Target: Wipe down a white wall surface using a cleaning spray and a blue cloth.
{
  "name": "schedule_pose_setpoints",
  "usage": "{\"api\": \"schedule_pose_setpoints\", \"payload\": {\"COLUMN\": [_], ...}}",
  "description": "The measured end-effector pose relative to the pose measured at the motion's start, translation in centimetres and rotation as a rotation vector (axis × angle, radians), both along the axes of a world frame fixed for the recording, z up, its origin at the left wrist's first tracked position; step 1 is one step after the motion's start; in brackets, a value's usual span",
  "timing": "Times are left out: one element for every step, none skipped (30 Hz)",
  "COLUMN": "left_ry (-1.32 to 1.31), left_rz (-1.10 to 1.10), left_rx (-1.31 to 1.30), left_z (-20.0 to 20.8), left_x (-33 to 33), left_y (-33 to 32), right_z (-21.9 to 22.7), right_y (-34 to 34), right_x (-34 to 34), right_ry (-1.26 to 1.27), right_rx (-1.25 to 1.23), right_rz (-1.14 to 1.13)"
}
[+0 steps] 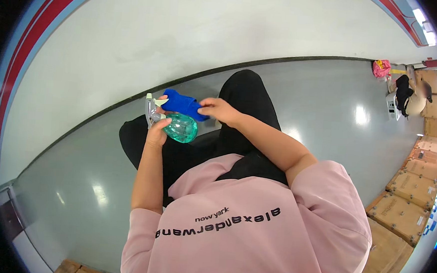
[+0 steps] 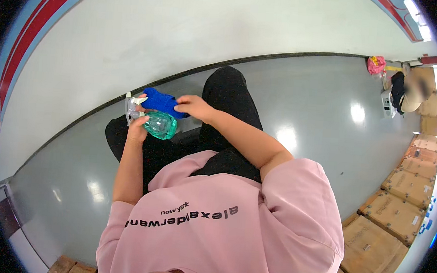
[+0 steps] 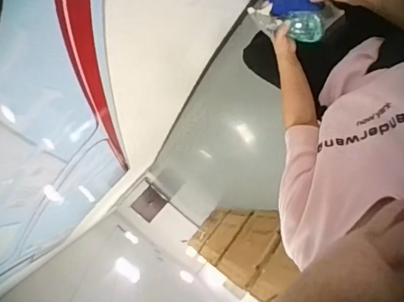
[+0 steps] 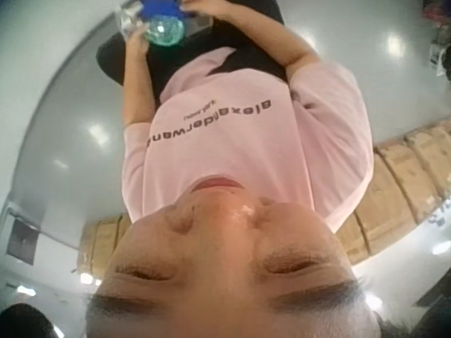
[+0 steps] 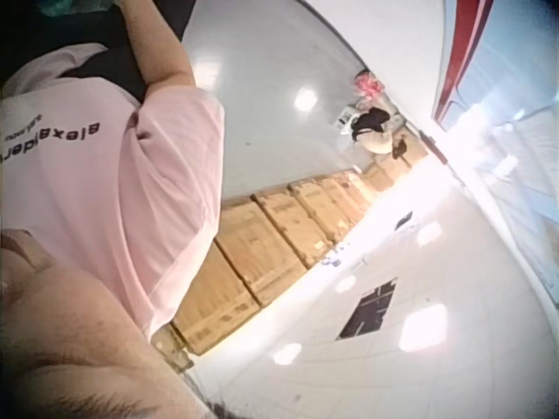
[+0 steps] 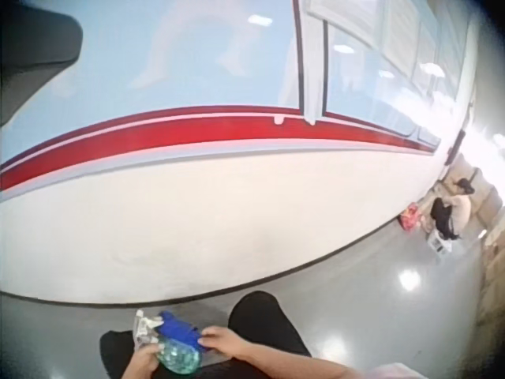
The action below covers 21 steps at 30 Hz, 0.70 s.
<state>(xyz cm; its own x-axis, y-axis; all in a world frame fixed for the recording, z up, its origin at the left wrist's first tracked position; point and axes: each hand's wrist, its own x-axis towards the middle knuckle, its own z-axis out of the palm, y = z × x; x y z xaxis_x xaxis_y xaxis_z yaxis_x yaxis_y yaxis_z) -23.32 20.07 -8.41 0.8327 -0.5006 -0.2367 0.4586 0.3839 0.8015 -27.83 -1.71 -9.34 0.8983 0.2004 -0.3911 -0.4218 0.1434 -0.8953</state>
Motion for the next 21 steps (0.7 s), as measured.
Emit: {"api": "schedule_pose_setpoints", "payload": {"left_ry": [0.004,0.009,-0.020,-0.019,-0.030,-0.042,-0.060,-0.054,-0.005,0.046,0.064,0.015,-0.005,-0.025,-0.020,-0.040,-0.062,-0.060,-0.045,-0.032,-0.035], "left_rz": [0.001,0.003,-0.059,-0.057,-0.116,-0.173,-0.174,-0.167,-0.109,-0.045,-0.004,0.020,0.016,0.010,0.014,0.037,0.060,0.055,0.071,0.087,0.085], "left_rx": [0.039,0.078,0.108,0.115,0.118,0.122,0.093,0.104,0.049,-0.005,-0.030,-0.032,0.009,0.049,0.061,0.074,0.086,0.090,0.060,0.028,0.025], "left_z": [-0.1,-0.1,0.2,0.4,0.6,0.7,0.7,0.7,0.9,1.2,1.3,2.3,2.1,1.8,1.5,1.2,1.0,1.0,1.0,1.2,1.1], "left_x": [-0.3,-0.6,-0.9,-1.1,-1.3,-1.4,-1.4,-1.3,-1.3,-1.3,-1.1,-0.8,-0.5,-0.3,0.0,0.3,0.5,0.6,0.6,0.7,0.8], "left_y": [0.0,0.1,-0.1,-0.5,-0.8,-1.0,-1.0,-1.0,-1.0,-0.8,-0.6,-1.0,-0.9,-0.7,-0.6,-0.4,-0.2,-0.4,-0.7,-0.9,-1.2], "right_z": [0.7,1.4,2.3,2.7,1.8,1.4,0.9,0.3,-0.1,0.2,0.5,0.9,1.0,1.0,1.1,1.4,1.8,1.5,1.3,1.2,1.8], "right_y": [0.0,0.2,0.3,0.4,0.4,0.4,0.3,0.0,-0.3,-0.4,-0.7,-1.2,-1.6,-1.9,-1.9,-1.9,-1.9,-2.4,-2.9,-3.3,-3.8], "right_x": [0.1,0.4,0.5,0.6,0.8,0.8,0.8,0.8,0.9,0.6,0.7,1.0,1.0,0.9,1.1,1.2,1.1,1.1,1.4,1.6,1.8], "right_ry": [-0.003,-0.005,-0.080,-0.154,-0.317,-0.318,-0.181,-0.041,0.103,0.146,0.208,0.265,0.267,0.280,0.282,0.282,0.183,0.185,0.067,-0.054,-0.056], "right_rx": [0.062,0.071,-0.004,-0.079,-0.357,-0.346,-0.218,-0.089,-0.013,0.134,0.192,0.248,0.290,0.300,0.285,0.270,0.199,0.205,-0.081,-0.369,-0.372], "right_rz": [-0.076,-0.077,-0.094,-0.111,-0.113,-0.108,-0.160,-0.208,-0.236,-0.266,-0.271,-0.276,-0.229,-0.223,-0.146,-0.070,-0.013,-0.018,0.085,0.186,0.184]}}
